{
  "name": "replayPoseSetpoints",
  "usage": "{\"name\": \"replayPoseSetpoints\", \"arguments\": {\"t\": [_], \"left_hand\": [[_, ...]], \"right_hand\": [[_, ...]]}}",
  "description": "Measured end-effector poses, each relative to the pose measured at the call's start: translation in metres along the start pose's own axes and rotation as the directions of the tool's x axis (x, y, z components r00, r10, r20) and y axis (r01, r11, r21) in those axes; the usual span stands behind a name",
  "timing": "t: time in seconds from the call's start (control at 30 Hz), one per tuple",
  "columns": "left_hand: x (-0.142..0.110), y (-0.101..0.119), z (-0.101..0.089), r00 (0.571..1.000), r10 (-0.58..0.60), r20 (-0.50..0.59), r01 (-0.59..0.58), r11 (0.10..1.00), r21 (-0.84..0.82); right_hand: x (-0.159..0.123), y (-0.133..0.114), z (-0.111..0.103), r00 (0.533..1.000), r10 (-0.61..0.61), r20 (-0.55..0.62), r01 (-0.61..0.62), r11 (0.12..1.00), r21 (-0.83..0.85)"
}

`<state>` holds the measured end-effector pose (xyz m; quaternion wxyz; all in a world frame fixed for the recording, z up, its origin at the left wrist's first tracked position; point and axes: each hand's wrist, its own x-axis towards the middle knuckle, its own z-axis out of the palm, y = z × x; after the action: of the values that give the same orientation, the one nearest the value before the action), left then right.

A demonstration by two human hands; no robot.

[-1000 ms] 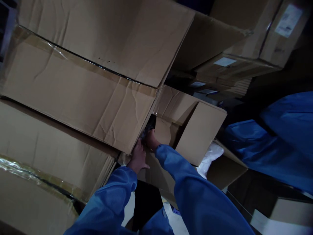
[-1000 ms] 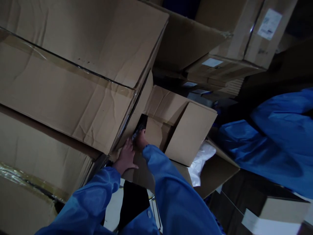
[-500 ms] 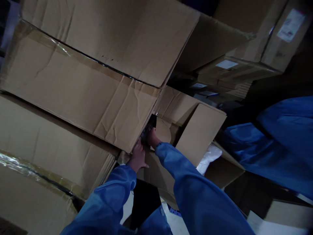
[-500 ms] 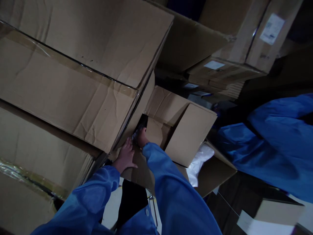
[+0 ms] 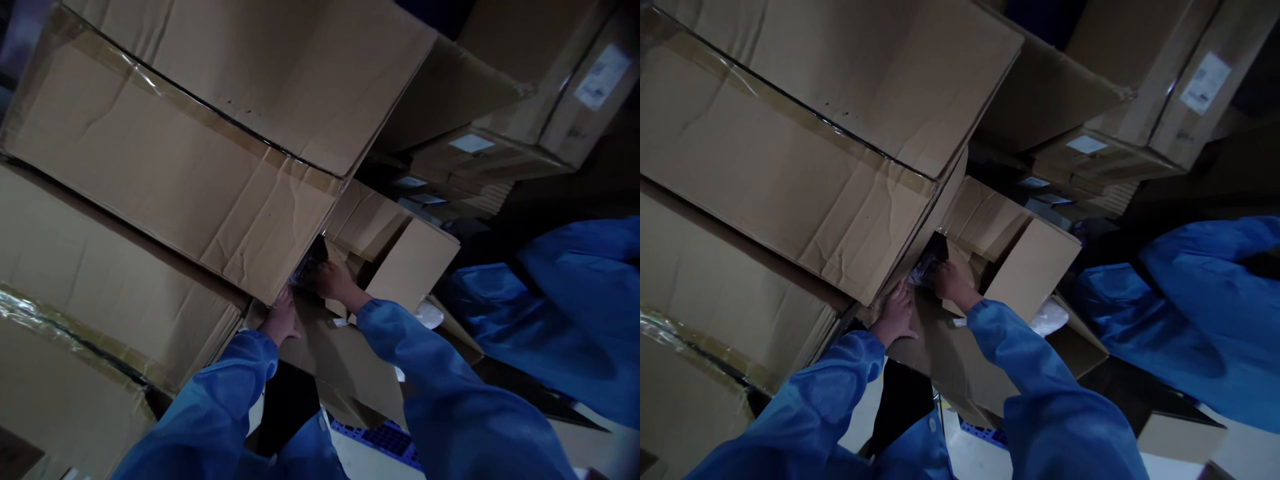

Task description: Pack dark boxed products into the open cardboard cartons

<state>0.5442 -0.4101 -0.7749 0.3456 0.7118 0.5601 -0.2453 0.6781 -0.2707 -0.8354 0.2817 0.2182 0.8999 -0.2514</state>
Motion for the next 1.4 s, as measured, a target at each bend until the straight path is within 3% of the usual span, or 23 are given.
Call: {"name": "replayPoseSetpoints", "arguments": {"t": [0.1,0.23,0.37,0.47,0.57,0.67,0.83,0.93,0.97,1.03,1.1,1.13,1.23,1.4], "left_hand": [[-0.007,0.008,-0.011,1.0,-0.017,-0.01,0.016,1.0,-0.024],[-0.038,0.03,-0.028,0.996,-0.032,-0.085,0.023,0.995,-0.099],[-0.076,0.048,-0.031,0.947,-0.037,-0.32,-0.051,0.964,-0.261],[-0.088,0.048,-0.03,0.92,-0.11,-0.376,0.013,0.968,-0.252],[-0.084,0.041,-0.036,0.91,-0.176,-0.374,0.123,0.979,-0.161],[-0.076,0.03,-0.047,0.889,-0.207,-0.409,0.191,0.978,-0.079],[-0.067,0.01,-0.071,0.868,-0.232,-0.439,0.25,0.968,-0.018],[-0.065,0.008,-0.088,0.897,-0.236,-0.373,0.266,0.963,0.031],[-0.066,0.009,-0.094,0.911,-0.239,-0.335,0.272,0.961,0.054],[-0.065,0.016,-0.104,0.943,-0.225,-0.245,0.255,0.962,0.095],[-0.062,0.024,-0.109,0.97,-0.188,-0.156,0.208,0.97,0.124],[-0.058,0.028,-0.109,0.978,-0.175,-0.115,0.19,0.973,0.134],[-0.04,0.035,-0.098,0.973,-0.231,0.0,0.228,0.959,0.171],[-0.013,0.034,-0.069,0.937,-0.321,0.138,0.289,0.934,0.209]], "right_hand": [[-0.024,0.001,-0.008,0.983,0.082,-0.162,-0.07,0.994,0.083],[-0.079,-0.011,-0.001,0.894,0.352,-0.279,-0.295,0.928,0.226],[-0.153,-0.049,0.016,0.763,0.531,-0.367,-0.424,0.841,0.336],[-0.187,-0.084,0.03,0.723,0.545,-0.425,-0.417,0.834,0.361],[-0.189,-0.103,0.042,0.703,0.543,-0.459,-0.414,0.837,0.357],[-0.172,-0.099,0.043,0.649,0.596,-0.472,-0.467,0.803,0.37],[-0.147,-0.069,0.012,0.602,0.689,-0.404,-0.531,0.723,0.441],[-0.155,-0.068,-0.01,0.64,0.701,-0.315,-0.541,0.702,0.464],[-0.159,-0.071,-0.013,0.679,0.681,-0.274,-0.528,0.713,0.462],[-0.165,-0.077,-0.014,0.8,0.577,-0.162,-0.458,0.763,0.455],[-0.158,-0.077,-0.009,0.918,0.395,-0.032,-0.337,0.821,0.46],[-0.148,-0.073,-0.006,0.955,0.297,0.016,-0.27,0.841,0.468],[-0.096,-0.055,0.001,0.991,0.133,0.031,-0.131,0.872,0.471],[-0.003,-0.049,0.01,0.986,0.086,-0.144,-0.017,0.905,0.426]]}}
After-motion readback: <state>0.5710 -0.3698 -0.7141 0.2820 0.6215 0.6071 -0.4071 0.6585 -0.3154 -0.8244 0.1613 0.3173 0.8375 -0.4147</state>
